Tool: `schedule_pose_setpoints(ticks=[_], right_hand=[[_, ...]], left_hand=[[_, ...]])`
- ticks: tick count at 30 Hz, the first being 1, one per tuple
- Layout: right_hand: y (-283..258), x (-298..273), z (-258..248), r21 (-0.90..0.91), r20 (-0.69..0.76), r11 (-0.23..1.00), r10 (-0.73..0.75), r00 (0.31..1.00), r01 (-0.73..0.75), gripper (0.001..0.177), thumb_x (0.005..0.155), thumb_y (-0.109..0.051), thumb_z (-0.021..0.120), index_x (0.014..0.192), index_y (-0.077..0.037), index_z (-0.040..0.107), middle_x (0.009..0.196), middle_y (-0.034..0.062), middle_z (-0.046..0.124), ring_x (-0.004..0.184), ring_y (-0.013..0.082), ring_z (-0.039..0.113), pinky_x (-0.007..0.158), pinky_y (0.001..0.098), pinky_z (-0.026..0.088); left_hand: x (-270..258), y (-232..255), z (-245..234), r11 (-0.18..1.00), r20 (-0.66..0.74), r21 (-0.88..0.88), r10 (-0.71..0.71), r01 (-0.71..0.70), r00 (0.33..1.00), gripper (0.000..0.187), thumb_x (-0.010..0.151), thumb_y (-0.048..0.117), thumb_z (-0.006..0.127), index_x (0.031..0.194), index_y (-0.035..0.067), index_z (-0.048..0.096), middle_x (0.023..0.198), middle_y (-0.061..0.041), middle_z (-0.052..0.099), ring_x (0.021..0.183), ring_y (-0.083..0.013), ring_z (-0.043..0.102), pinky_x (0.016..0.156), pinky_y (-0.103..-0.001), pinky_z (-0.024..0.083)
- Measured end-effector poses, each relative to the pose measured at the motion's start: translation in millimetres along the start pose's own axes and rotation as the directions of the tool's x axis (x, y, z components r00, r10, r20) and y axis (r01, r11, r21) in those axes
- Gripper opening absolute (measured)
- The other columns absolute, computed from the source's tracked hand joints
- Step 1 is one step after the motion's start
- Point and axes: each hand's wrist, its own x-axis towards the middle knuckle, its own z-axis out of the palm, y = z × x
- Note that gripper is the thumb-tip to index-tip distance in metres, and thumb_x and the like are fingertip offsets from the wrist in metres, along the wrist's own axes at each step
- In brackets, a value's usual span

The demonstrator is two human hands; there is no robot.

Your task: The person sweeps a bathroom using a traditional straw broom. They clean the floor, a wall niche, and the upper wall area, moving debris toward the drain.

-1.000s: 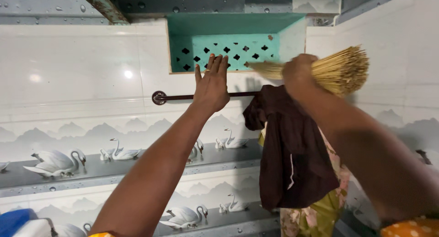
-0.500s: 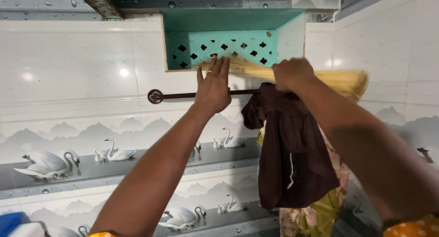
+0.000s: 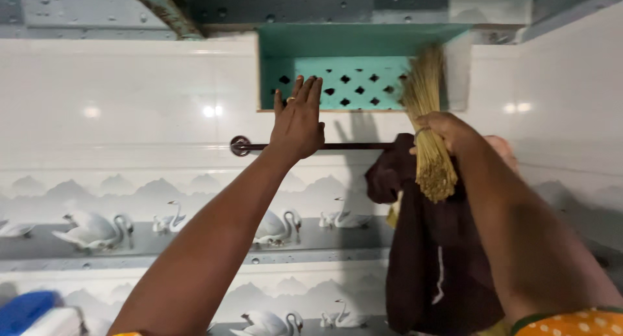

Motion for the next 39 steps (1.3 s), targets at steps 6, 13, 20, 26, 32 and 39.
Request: schedule_pose_setpoints(ticks=[6, 13, 20, 26, 32, 39], right_hand=[[-27, -8, 104, -0.455, 0.194, 0.863, -0.145, 0.97, 0.22, 0.057, 0.094, -0.023, 0.068, 0.144, -0.001, 0.049, 0.119, 0.0256, 0.07, 0.088, 0.0335, 0.071, 0.072, 0.0431, 0.062], [-10, -75, 116, -0.418, 0.335, 0.872, -0.113, 0.936, 0.255, 0.07, 0.09, -0.028, 0.065, 0.151, -0.012, 0.034, 0.122, 0.0202, 0.062, 0.09, 0.038, 0.07, 0.067, 0.0492, 0.065], [16, -4, 50, 0.253, 0.066, 0.963, -0.117, 0.991, 0.097, 0.043, 0.099, -0.03, 0.059, 0.131, -0.004, 0.051, 0.099, 0.0187, 0.06, 0.08, 0.0335, 0.068, 0.067, 0.0498, 0.066], [-22, -40, 165, 0.369, 0.196, 0.891, -0.355, 0.914, 0.266, 0.039, 0.097, -0.025, 0.064, 0.13, -0.005, 0.064, 0.097, 0.0118, 0.064, 0.081, 0.0253, 0.066, 0.067, 0.041, 0.062], [-19, -99, 204, -0.528, 0.456, 0.513, -0.501, 0.736, 0.676, 0.064, 0.088, -0.023, 0.078, 0.137, 0.001, 0.045, 0.104, 0.0134, 0.066, 0.089, 0.0241, 0.068, 0.077, 0.0393, 0.058], [10, -86, 153, 0.047, 0.132, 0.969, -0.247, 0.96, 0.242, 0.04, 0.098, -0.023, 0.066, 0.126, 0.004, 0.057, 0.097, 0.0161, 0.062, 0.071, 0.0257, 0.066, 0.058, 0.0433, 0.06]], left_hand=[[-5, -18, 7, 0.997, 0.03, 0.055, -0.056, 0.054, 0.998, 0.088, 0.081, 0.006, 0.07, 0.157, 0.005, 0.026, 0.164, -0.017, 0.03, 0.155, -0.0338, 0.019, 0.121, -0.065, 0.013], [-16, -23, 24, 0.999, 0.007, 0.025, -0.038, 0.038, 0.999, 0.084, 0.084, 0.006, 0.07, 0.156, 0.004, 0.027, 0.164, -0.017, 0.03, 0.155, -0.0347, 0.02, 0.121, -0.066, 0.014], [-20, -40, 7, 0.99, 0.066, 0.058, -0.131, 0.128, 0.989, 0.088, 0.081, 0.007, 0.072, 0.156, 0.004, 0.026, 0.163, -0.017, 0.029, 0.155, -0.0341, 0.018, 0.12, -0.066, 0.015], [-22, -51, 4, 0.993, -0.005, 0.088, -0.077, 0.078, 0.997, 0.087, 0.082, 0.009, 0.073, 0.156, 0.002, 0.027, 0.162, -0.018, 0.032, 0.155, -0.0354, 0.021, 0.119, -0.069, 0.017], [-27, -58, -1, 0.991, 0.008, 0.09, -0.098, 0.097, 0.995, 0.089, 0.082, 0.002, 0.069, 0.16, 0.003, 0.025, 0.165, -0.018, 0.029, 0.156, -0.0351, 0.019, 0.12, -0.068, 0.016], [-29, -60, -15, 0.991, 0.02, 0.06, -0.119, 0.117, 0.993, 0.088, 0.083, 0.005, 0.07, 0.157, 0.002, 0.023, 0.164, -0.019, 0.029, 0.155, -0.0362, 0.018, 0.118, -0.069, 0.016]])
